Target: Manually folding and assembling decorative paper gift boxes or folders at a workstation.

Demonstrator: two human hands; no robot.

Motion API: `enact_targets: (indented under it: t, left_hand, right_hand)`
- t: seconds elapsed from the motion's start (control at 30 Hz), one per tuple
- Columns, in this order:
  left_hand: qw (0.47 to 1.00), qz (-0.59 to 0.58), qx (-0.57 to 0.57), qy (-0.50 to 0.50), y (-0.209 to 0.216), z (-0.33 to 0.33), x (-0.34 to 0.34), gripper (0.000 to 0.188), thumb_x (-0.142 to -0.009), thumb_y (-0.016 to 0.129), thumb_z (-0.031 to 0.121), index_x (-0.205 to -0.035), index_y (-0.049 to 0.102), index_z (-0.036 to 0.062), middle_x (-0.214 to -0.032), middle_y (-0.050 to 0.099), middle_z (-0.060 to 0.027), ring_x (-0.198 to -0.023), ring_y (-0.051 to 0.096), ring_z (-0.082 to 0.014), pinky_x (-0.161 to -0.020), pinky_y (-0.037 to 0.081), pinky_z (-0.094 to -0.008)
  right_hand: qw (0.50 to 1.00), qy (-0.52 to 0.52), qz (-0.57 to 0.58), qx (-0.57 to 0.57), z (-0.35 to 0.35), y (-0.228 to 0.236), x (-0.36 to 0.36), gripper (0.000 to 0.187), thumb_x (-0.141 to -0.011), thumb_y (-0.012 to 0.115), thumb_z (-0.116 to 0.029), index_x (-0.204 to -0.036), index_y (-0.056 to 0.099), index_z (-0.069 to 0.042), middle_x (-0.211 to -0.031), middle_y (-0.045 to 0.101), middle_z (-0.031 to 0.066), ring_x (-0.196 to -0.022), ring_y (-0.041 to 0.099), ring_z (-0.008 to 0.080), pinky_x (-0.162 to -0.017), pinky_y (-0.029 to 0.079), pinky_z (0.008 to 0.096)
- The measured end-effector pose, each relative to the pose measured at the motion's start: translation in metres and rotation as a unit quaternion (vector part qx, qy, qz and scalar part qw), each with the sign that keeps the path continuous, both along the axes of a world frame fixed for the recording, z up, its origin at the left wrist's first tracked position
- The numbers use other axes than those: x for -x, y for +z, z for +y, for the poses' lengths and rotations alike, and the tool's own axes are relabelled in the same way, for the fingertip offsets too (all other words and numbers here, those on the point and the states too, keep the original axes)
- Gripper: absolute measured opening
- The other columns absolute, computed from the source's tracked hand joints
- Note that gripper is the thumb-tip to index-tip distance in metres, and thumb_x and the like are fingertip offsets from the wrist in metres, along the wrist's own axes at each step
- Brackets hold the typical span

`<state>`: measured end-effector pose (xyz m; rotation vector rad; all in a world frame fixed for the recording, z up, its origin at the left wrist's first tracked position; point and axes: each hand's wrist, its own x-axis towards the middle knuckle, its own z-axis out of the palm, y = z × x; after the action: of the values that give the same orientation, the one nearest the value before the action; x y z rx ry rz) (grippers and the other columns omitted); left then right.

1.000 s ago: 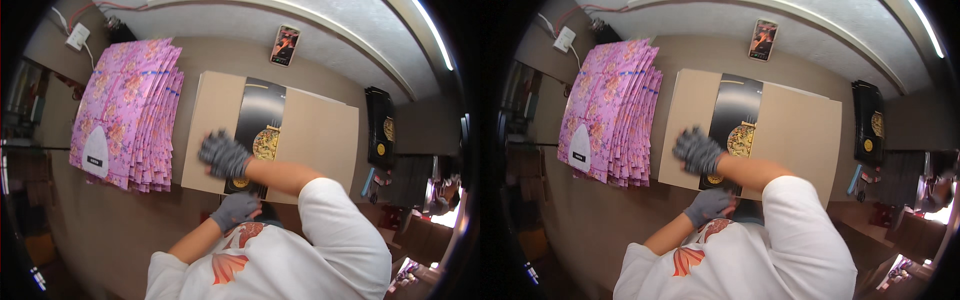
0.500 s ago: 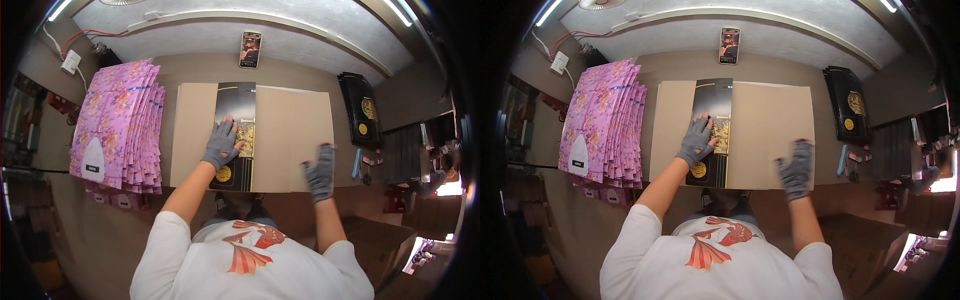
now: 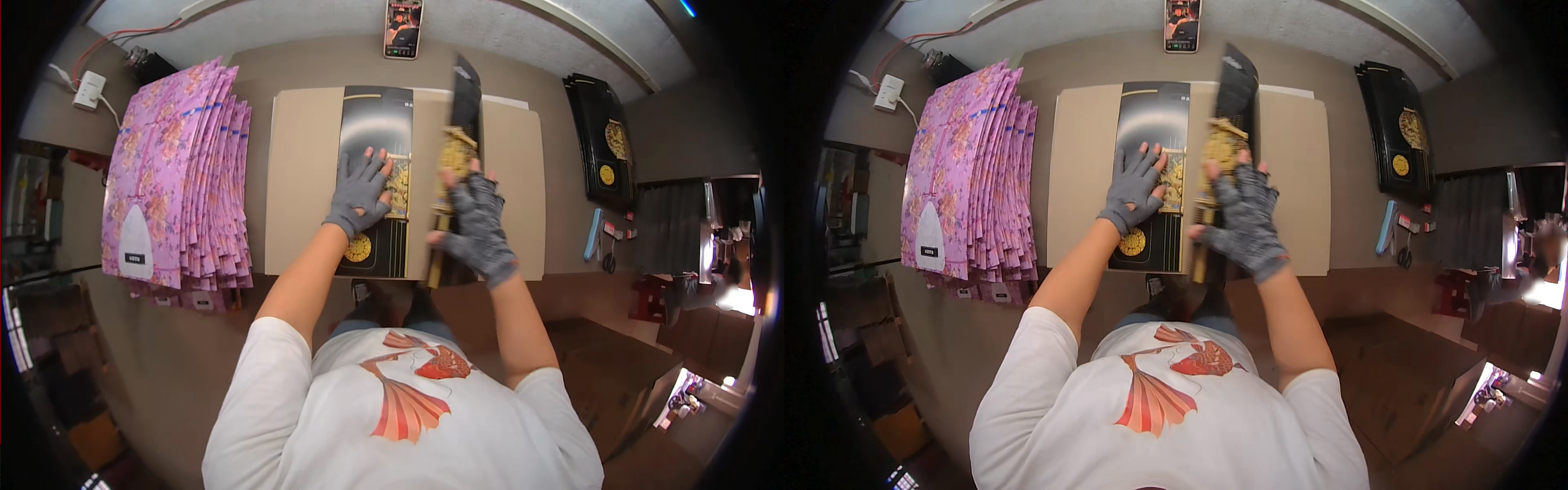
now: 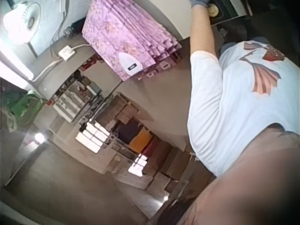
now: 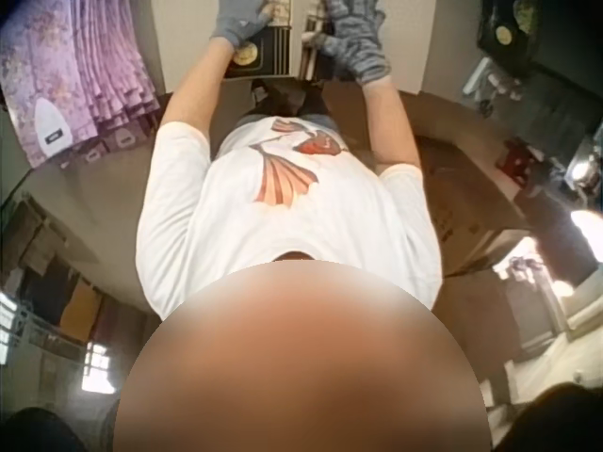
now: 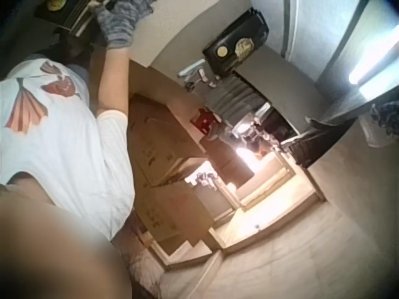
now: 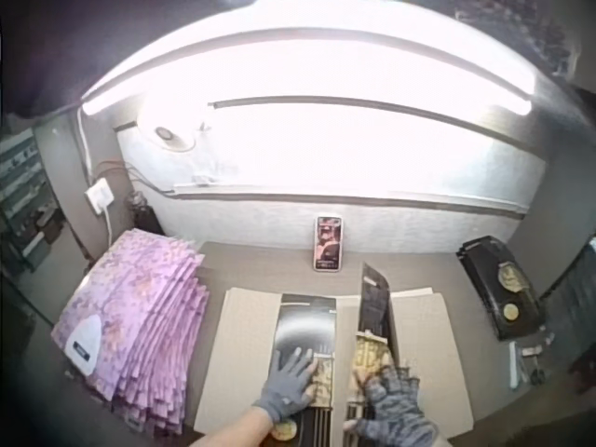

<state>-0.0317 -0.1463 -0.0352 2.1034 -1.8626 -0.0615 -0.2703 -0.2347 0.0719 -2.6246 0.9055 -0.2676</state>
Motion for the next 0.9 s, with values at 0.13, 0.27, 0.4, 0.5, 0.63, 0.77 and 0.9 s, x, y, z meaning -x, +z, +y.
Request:
enact_targets:
  t: [0.13, 0.27, 0.4, 0.5, 0.63, 0.77, 0.9]
  left_hand:
    - [1.0, -0.008, -0.008, -0.006, 0.003, -0.002, 0.0, 0.066, -0.086, 0.054, 0.036, -0.146, 0.043, 0.0098, -0.156, 0.035, -0.0099, -0.146, 0.027, -0.028, -0.117, 0.008, -0.0618]
    - [1.0, -0.001, -0.011, -0.014, 0.009, 0.001, 0.001, 0.07, -0.085, 0.058, 0.041, -0.147, 0.042, 0.0128, -0.156, 0.034, -0.0115, -0.147, 0.025, -0.0315, -0.117, 0.007, -0.0604]
    - [0.999, 0.002, -0.019, -0.026, 0.016, 0.0, 0.004, 0.079, -0.079, 0.06, 0.064, -0.147, 0.044, 0.0269, -0.156, 0.033, -0.0148, -0.147, 0.022, -0.0352, -0.116, 0.004, -0.0614]
    - [0.999, -0.018, -0.042, -0.028, 0.022, -0.001, 0.005, 0.084, -0.075, 0.057, 0.075, -0.146, 0.044, 0.0349, -0.157, 0.031, -0.0151, -0.148, 0.02, -0.0351, -0.116, 0.001, -0.0614]
    - [0.997, -0.028, -0.063, -0.024, 0.018, -0.001, 0.003, 0.084, -0.074, 0.054, 0.08, -0.146, 0.044, 0.038, -0.159, 0.027, -0.014, -0.148, 0.017, -0.0342, -0.116, -0.001, -0.0615]
    - [0.997, -0.017, -0.074, -0.022, 0.019, -0.001, 0.005, 0.085, -0.074, 0.054, 0.08, -0.146, 0.044, 0.0367, -0.16, 0.025, -0.014, -0.149, 0.017, -0.0342, -0.116, -0.002, -0.0615]
    - [0.997, 0.001, -0.077, -0.023, 0.02, 0.0, 0.006, 0.085, -0.073, 0.056, 0.079, -0.146, 0.045, 0.0355, -0.16, 0.024, -0.0142, -0.149, 0.015, -0.0339, -0.116, -0.002, -0.0614]
  right_hand:
    - [0.974, 0.007, 0.227, 0.007, 0.004, -0.016, -0.041, 0.101, -0.066, 0.064, -0.081, -0.151, 0.033, -0.037, -0.163, 0.008, 0.0184, -0.145, -0.003, 0.0536, -0.106, 0.0, 0.0759]
    - [0.959, 0.057, 0.276, 0.015, 0.003, -0.023, -0.045, 0.097, -0.07, 0.059, -0.081, -0.151, 0.033, -0.037, -0.164, 0.009, 0.0143, -0.147, -0.003, 0.0502, -0.106, -0.002, 0.0766]
    - [0.95, 0.065, 0.306, 0.015, 0.002, -0.025, -0.046, 0.094, -0.073, 0.061, -0.076, -0.152, 0.031, -0.036, -0.164, 0.01, 0.0136, -0.147, 0.0, 0.0488, -0.107, 0.0, 0.0756]
    - [0.96, 0.058, 0.275, 0.022, -0.001, -0.029, -0.044, 0.099, -0.07, 0.063, -0.078, -0.153, 0.032, -0.034, -0.164, 0.012, 0.0137, -0.148, 0.0, 0.0469, -0.108, -0.002, 0.0735]
    - [0.958, 0.067, 0.279, 0.033, -0.003, -0.035, -0.044, 0.099, -0.07, 0.06, -0.08, -0.153, 0.031, -0.035, -0.164, 0.011, 0.0127, -0.148, 0.0, 0.0471, -0.108, -0.002, 0.0733]
    - [0.956, 0.064, 0.284, 0.029, -0.003, -0.036, -0.044, 0.099, -0.07, 0.06, -0.08, -0.153, 0.031, -0.035, -0.164, 0.011, 0.0127, -0.148, 0.0, 0.047, -0.108, -0.002, 0.073]
    - [0.957, 0.064, 0.283, 0.021, -0.003, -0.039, -0.042, 0.098, -0.069, 0.061, -0.08, -0.152, 0.031, -0.036, -0.164, 0.011, 0.0128, -0.148, 0.0, 0.0469, -0.108, -0.002, 0.0729]
